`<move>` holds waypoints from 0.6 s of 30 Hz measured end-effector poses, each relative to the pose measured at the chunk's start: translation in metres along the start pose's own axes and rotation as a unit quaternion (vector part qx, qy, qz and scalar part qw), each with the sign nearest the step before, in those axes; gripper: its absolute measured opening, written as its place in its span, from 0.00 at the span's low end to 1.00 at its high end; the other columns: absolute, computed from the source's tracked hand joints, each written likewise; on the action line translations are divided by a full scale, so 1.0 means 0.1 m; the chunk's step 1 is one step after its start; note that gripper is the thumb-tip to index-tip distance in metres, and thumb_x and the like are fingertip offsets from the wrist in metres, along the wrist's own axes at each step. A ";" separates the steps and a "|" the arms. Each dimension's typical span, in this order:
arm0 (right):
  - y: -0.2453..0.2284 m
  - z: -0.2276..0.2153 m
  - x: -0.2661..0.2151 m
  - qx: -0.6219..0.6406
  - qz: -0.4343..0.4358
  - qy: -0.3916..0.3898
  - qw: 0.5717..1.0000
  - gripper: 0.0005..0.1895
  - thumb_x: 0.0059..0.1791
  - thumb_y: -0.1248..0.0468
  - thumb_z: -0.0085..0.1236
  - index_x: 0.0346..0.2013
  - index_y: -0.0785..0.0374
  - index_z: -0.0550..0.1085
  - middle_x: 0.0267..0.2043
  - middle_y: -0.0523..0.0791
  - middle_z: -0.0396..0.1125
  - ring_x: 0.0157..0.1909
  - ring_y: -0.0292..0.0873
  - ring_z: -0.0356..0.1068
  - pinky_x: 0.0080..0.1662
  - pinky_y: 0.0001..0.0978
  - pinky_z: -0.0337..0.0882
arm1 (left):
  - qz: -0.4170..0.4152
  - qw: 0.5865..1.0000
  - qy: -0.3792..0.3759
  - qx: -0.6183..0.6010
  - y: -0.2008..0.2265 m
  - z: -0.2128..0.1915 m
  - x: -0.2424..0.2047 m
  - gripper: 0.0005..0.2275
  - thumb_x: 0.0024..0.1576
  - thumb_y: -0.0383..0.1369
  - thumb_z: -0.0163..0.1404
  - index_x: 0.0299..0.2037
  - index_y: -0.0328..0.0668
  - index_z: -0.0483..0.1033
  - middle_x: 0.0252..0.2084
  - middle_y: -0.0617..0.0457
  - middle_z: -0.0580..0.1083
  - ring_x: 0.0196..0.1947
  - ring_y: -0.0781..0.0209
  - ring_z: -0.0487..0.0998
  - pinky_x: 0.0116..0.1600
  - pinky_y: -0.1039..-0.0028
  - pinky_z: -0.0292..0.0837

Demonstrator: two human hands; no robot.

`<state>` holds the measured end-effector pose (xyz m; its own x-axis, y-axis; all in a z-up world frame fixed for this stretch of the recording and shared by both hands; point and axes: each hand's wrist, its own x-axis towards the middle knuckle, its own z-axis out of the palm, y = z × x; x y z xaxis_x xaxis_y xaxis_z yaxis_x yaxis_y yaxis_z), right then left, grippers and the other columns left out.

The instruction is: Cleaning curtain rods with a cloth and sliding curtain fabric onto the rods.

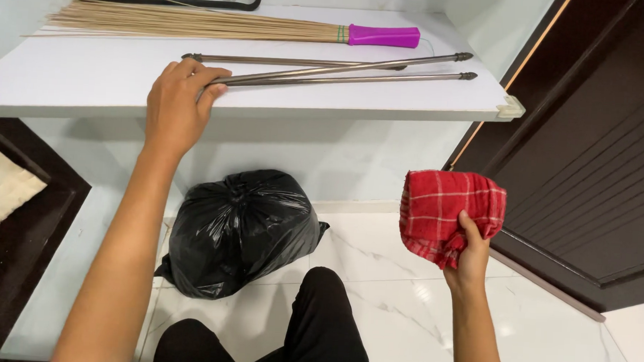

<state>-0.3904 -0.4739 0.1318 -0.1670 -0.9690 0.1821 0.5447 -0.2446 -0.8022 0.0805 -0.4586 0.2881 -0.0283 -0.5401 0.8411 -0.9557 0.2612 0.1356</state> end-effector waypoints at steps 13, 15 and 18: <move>0.08 0.01 0.00 0.004 0.031 0.038 0.999 0.21 0.54 0.62 0.50 0.62 0.61 0.64 0.57 0.47 0.67 0.57 0.43 0.70 0.55 0.41 0.74 | 0.022 0.997 -0.072 -0.016 -0.23 0.05 0.21 0.07 0.61 0.33 0.58 0.42 0.39 0.82 0.42 0.49 0.76 0.46 0.46 0.76 0.50 0.58 0.70; 0.08 0.04 -0.01 0.017 0.033 0.029 0.999 0.21 0.55 0.63 0.50 0.62 0.62 0.64 0.57 0.47 0.67 0.57 0.43 0.70 0.55 0.41 0.74 | 0.039 0.997 -0.061 0.015 -0.24 0.02 0.19 0.06 0.61 0.32 0.56 0.41 0.39 0.80 0.41 0.48 0.75 0.45 0.46 0.75 0.49 0.57 0.67; 0.00 0.11 -0.03 0.034 0.026 0.023 0.999 0.21 0.54 0.63 0.50 0.62 0.61 0.64 0.57 0.47 0.67 0.57 0.43 0.71 0.55 0.41 0.74 | 0.055 0.995 -0.039 0.069 -0.28 -0.05 0.09 0.04 0.62 0.31 0.54 0.41 0.38 0.76 0.39 0.47 0.75 0.43 0.46 0.74 0.47 0.58 0.62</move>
<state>-0.3803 -0.4712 0.1373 -0.1737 -0.9783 0.1130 0.6079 -0.1968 -0.7692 0.1083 -0.4666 0.2947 -0.1529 -0.5765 0.8027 -0.9764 0.2134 -0.0327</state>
